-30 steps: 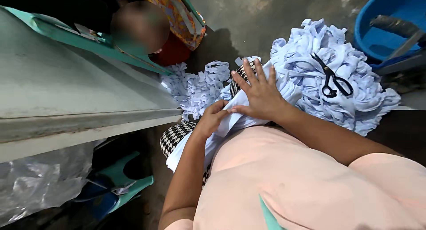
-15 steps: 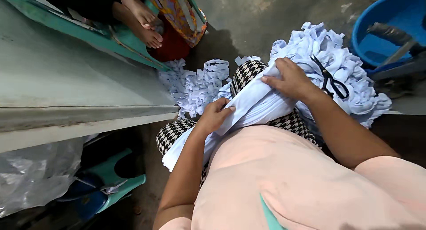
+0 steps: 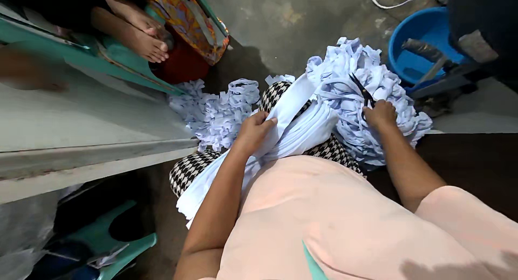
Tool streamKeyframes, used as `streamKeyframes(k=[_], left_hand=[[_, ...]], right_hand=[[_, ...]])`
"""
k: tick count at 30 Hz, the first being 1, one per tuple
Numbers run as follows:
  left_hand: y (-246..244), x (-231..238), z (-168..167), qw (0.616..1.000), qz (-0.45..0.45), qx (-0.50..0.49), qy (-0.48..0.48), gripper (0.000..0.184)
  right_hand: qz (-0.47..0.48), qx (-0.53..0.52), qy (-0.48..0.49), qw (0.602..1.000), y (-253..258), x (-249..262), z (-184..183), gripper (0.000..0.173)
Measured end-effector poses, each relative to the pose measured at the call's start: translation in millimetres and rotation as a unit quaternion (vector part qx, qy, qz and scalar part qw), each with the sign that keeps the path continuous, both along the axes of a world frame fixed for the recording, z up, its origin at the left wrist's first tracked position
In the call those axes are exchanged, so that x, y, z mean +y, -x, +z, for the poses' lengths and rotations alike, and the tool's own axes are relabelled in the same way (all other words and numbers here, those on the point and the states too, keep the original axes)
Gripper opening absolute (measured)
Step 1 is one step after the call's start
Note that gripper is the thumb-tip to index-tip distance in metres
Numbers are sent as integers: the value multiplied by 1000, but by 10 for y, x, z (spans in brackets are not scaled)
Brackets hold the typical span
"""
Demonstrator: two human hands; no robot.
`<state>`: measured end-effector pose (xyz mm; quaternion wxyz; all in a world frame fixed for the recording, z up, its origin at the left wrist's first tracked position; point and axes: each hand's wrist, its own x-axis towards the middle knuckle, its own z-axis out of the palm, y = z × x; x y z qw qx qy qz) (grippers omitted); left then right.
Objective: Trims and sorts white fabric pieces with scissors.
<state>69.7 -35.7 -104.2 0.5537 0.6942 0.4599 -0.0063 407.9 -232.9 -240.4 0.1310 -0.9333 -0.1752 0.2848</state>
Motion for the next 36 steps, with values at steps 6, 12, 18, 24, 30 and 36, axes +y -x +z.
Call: streamKeyframes(k=[6, 12, 18, 24, 30, 36], left_hand=[[-64, 77, 17, 997, -18, 66, -30, 31], [-57, 98, 14, 997, -13, 63, -31, 35], [182, 65, -38, 996, 7, -48, 76, 33], [218, 57, -11, 984, 17, -122, 130, 24], [172, 35, 87, 981, 54, -125, 136, 23], [86, -7, 212, 965, 114, -152, 178, 23]], right_hand=[[43, 11, 54, 998, 29, -63, -8, 61], [98, 34, 93, 990, -134, -44, 40, 63], [82, 195, -119, 970, -67, 101, 662, 33], [263, 342, -299, 851, 438, 338, 1415, 29], [403, 545, -50, 734, 671, 143, 1824, 89], [383, 550, 56, 740, 763, -25, 1856, 92]])
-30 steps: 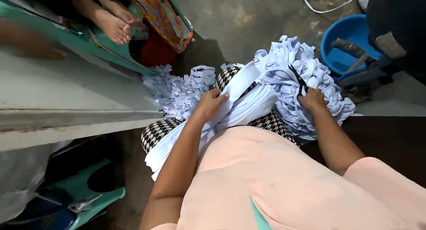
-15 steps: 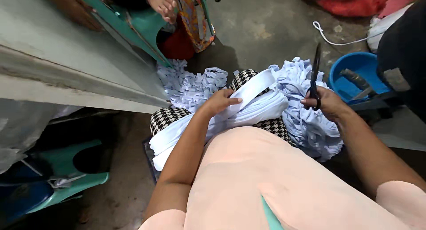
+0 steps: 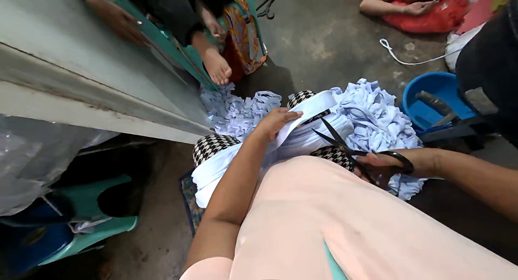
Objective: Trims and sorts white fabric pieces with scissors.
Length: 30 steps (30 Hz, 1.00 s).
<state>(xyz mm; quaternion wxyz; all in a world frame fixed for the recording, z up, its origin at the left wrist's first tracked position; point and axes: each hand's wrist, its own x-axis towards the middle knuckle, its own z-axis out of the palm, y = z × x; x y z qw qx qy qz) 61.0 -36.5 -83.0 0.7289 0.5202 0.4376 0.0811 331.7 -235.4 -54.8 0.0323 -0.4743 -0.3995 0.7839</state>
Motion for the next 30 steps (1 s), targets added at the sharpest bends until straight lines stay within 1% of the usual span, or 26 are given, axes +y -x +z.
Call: streamKeyframes(k=[2, 6, 9, 11, 14, 16, 20, 22, 25, 27, 30], left_hand=[[-24, -7, 29, 1000, 4, -17, 12, 22], [-63, -52, 75, 999, 17, -27, 16, 21], [-88, -96, 69, 999, 30, -33, 14, 20], [-88, -115, 50, 999, 24, -43, 9, 20], [-94, -137, 43, 999, 12, -47, -2, 21], [-91, -142, 31, 999, 6, -46, -11, 19], [-91, -143, 9, 999, 7, -45, -16, 16], [-95, -145, 4, 999, 8, -44, -16, 14], [-96, -151, -2, 999, 10, -42, -15, 14], [-97, -149, -16, 999, 12, -40, -12, 15], [-98, -147, -42, 999, 15, -42, -14, 15]], right_hand=[[-4, -2, -15, 1000, 62, 73, -14, 92], [-19, -2, -39, 999, 173, 233, -16, 82], [-26, 15, -46, 998, 211, 325, -97, 85], [-32, 15, -45, 998, 234, 370, -146, 84], [-51, 1, -49, 997, 289, 378, -153, 73], [-61, -12, -49, 997, 329, 372, -150, 69], [-105, -28, -50, 993, 411, 328, -157, 57], [-114, -24, -66, 991, 442, 297, -180, 53], [-152, -33, -80, 985, 522, 245, -176, 48], [-179, -43, -98, 978, 573, 221, -169, 40], [-215, -51, -131, 966, 630, 191, -232, 18]])
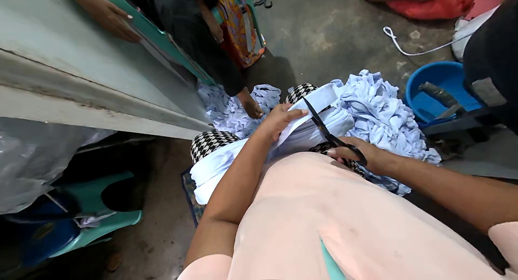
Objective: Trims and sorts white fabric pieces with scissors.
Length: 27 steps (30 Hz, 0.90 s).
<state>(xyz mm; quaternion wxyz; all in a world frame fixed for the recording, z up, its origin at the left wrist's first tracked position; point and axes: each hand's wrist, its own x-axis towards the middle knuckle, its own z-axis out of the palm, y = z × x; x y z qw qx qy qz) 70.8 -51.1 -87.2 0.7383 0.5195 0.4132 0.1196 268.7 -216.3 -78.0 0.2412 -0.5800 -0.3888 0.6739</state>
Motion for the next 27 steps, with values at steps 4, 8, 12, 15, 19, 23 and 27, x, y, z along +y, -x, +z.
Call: streamKeyframes(k=[4, 8, 12, 15, 19, 23, 27], left_hand=[[-3, -3, -64, 999, 6, 15, -35, 19], [43, -24, -81, 998, -1, 37, -47, 19], [51, -69, -24, 999, 3, 17, -35, 19], [95, -58, -43, 999, 22, 12, -30, 18], [91, -100, -71, 997, 60, 23, -37, 19], [123, -88, -78, 998, 51, 17, -40, 19], [154, -108, -66, 999, 43, 10, -29, 16]], right_hand=[[-10, 1, -7, 1000, -24, -33, -92, 8], [73, 3, 29, 997, -111, 57, 37, 33], [90, -15, 51, 994, -52, 167, 86, 40], [61, -43, 18, 997, -29, 154, 8, 27], [33, -28, 8, 999, -34, 81, -37, 17], [75, -21, 39, 996, 3, 193, 72, 30], [85, -51, 63, 993, 67, 295, 90, 37]])
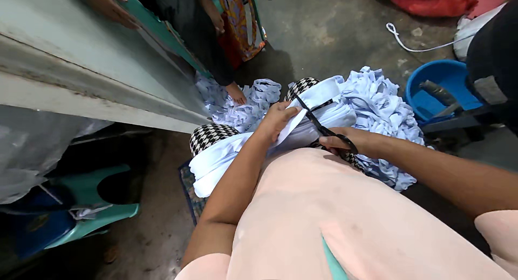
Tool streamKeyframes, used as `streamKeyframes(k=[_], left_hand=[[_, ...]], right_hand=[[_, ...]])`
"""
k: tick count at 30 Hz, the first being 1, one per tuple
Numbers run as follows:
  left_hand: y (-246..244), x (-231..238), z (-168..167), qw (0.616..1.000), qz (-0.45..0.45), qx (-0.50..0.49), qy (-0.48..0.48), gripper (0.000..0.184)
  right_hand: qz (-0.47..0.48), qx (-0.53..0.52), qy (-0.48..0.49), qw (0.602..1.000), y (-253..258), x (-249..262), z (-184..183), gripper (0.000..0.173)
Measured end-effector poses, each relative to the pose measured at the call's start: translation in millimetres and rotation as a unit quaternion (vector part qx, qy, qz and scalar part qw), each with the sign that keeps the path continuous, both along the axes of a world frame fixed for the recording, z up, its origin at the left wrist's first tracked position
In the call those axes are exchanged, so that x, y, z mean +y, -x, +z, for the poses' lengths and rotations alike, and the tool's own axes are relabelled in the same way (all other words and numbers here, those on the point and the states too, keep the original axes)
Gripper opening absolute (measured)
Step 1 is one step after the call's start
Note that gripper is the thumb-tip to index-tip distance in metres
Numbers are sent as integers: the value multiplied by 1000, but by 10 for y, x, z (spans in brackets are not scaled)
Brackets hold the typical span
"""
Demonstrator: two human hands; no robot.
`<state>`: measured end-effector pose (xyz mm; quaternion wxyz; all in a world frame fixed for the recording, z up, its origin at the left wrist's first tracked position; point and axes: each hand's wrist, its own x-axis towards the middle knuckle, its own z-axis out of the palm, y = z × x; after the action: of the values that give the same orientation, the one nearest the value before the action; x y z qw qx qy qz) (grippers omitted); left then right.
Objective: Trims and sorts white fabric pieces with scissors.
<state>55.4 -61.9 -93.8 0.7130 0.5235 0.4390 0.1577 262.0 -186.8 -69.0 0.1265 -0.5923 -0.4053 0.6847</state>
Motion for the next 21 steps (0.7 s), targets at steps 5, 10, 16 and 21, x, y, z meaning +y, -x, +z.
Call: streamKeyframes(k=[5, 10, 16, 21], left_hand=[[54, -7, -46, 999, 39, 0, -1, 18], [59, 8, -54, 999, 28, 9, -13, 21], [77, -15, -13, 1000, 10, -8, -1, 20], [122, -68, -65, 999, 27, 18, -24, 22]], right_hand=[[-41, 12, -33, 999, -16, -75, -78, 20], [11, 16, -16, 1000, -3, 14, 13, 35], [-13, -11, -23, 1000, 71, 32, 18, 31], [-34, 6, -38, 999, 22, -49, -39, 22]])
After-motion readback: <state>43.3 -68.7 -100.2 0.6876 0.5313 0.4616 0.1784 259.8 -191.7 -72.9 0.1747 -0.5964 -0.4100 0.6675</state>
